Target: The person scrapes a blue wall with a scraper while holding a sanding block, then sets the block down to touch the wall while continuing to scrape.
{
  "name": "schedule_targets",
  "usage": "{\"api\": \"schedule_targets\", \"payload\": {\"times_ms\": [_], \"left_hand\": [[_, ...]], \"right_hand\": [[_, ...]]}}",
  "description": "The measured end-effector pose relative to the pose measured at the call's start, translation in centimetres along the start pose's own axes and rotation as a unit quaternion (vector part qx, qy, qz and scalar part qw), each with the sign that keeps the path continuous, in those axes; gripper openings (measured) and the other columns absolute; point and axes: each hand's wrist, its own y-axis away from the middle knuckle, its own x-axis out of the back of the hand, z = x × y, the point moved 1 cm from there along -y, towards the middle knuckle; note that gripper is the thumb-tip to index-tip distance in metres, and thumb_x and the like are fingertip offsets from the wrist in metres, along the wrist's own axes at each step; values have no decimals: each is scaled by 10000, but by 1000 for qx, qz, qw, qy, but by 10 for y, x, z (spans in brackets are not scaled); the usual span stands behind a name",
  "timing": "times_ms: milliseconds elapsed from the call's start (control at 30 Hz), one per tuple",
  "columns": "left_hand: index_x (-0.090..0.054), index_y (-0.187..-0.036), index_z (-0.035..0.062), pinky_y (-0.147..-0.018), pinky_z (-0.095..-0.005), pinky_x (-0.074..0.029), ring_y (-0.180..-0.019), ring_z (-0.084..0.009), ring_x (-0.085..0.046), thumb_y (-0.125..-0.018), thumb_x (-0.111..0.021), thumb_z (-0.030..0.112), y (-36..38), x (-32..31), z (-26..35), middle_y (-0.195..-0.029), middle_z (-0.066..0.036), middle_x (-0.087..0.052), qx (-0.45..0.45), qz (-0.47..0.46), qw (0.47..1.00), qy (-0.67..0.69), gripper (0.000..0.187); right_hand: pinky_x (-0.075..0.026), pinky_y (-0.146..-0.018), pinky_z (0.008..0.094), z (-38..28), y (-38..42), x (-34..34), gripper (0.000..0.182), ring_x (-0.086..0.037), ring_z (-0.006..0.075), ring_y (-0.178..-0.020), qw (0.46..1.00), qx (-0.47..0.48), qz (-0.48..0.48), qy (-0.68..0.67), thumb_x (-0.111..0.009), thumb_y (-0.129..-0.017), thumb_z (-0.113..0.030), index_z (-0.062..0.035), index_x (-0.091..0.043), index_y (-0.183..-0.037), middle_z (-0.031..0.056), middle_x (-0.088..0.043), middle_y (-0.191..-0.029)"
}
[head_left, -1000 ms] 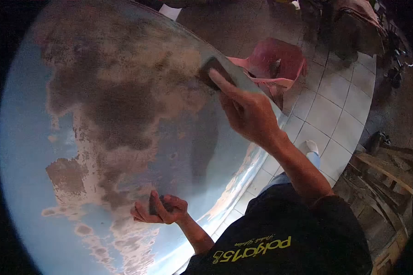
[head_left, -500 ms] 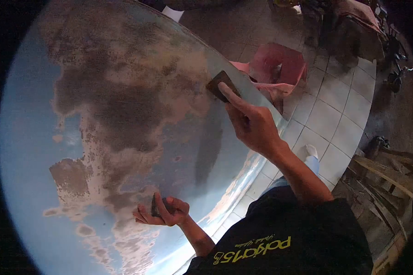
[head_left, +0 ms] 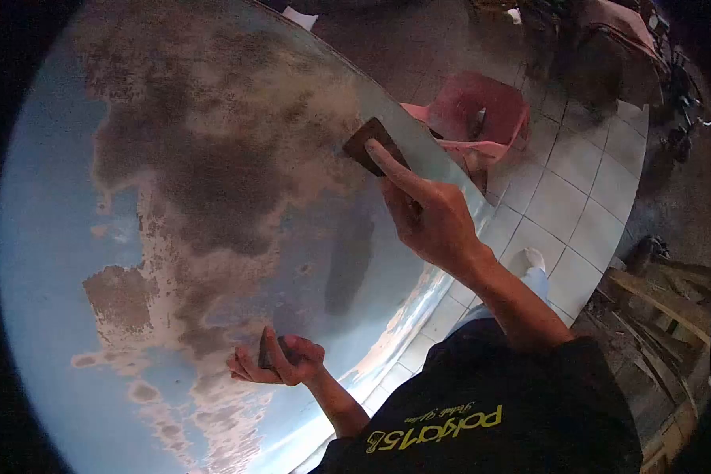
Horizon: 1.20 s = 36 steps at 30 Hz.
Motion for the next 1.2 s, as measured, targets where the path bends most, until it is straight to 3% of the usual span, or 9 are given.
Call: {"api": "schedule_targets", "payload": {"times_ms": [333, 400, 533, 600, 933, 1000, 1100, 1200], "left_hand": [[-701, -1011, 71, -1104, -612, -118, -1336, -389, -335, -933, -512, 297, -4, -2, 3, -1317, -204, -475, 2, 20, 1000, -3, 305], [-703, -1007, 68, -1108, -609, -102, -1341, -396, -325, -932, -515, 294, -4, -2, 1, -1334, -220, -461, -15, 25, 999, 21, 303], [-704, -1009, 70, -1108, -609, -92, -1337, -398, -330, -932, -515, 291, -1, -2, 1, -1334, -219, -463, -6, 19, 1000, 9, 301], [-705, -1015, 76, -1107, -611, -85, -1337, -401, -331, -924, -517, 282, 2, -2, -2, -1324, -208, -474, -3, 21, 1000, 8, 293], [-707, -1003, 74, -1093, -615, -141, -1332, -389, -337, -912, -525, 283, 0, -1, -3, -1311, -197, -484, -8, 20, 1000, 15, 292], [-708, -992, 73, -1086, -614, -156, -1327, -387, -341, -916, -524, 292, -2, 1, 1, -1315, -202, -482, -7, 12, 1000, 3, 297], [-706, -997, 73, -1087, -617, -150, -1326, -390, -341, -924, -517, 297, -5, 0, 4, -1321, -206, -480, -7, 25, 1000, 18, 301], [-702, -1009, 77, -1093, -622, -133, -1327, -394, -340, -927, -512, 291, -4, 1, 4, -1327, -201, -478, 2, 14, 1000, 3, 298]], "right_hand": [[-464, -457, 379, -8, -7, -3, 547, -591, 235, -480, 998, 49, 51, 6, -568, -917, -156, -200, -387, -1431, 128, -605, -626], [-496, -493, 327, -8, 13, -2, 495, -610, 165, -516, 1000, -12, -14, 6, -567, -938, -141, -175, -430, -1413, 154, -623, -640], [-494, -489, 322, -4, 6, -3, 502, -609, 168, -510, 1000, -22, -13, 11, -571, -936, -142, -178, -428, -1415, 151, -624, -629], [-468, -452, 383, -2, 4, -4, 531, -599, 243, -488, 1000, 2, 1, -10, -558, -931, -173, -200, -384, -1432, 127, -607, -620], [-471, -448, 376, -11, -6, -8, 544, -603, 241, -485, 997, 36, 52, -35, -542, -936, -164, -207, -355, -1446, 132, -610, -623], [-475, -453, 375, -13, 12, -8, 531, -609, 237, -497, 1000, -20, -8, -8, -528, -942, -156, -201, -358, -1443, 139, -616, -631], [-467, -452, 372, -10, 5, -7, 527, -616, 246, -510, 1000, 13, 23, 7, -526, -942, -152, -192, -360, -1441, 152, -617, -635], [-460, -453, 381, -17, -1, -4, 529, -622, 272, -523, 1000, -12, 16, 11, -530, -939, -147, -171, -360, -1439, 165, -621, -645]]}}
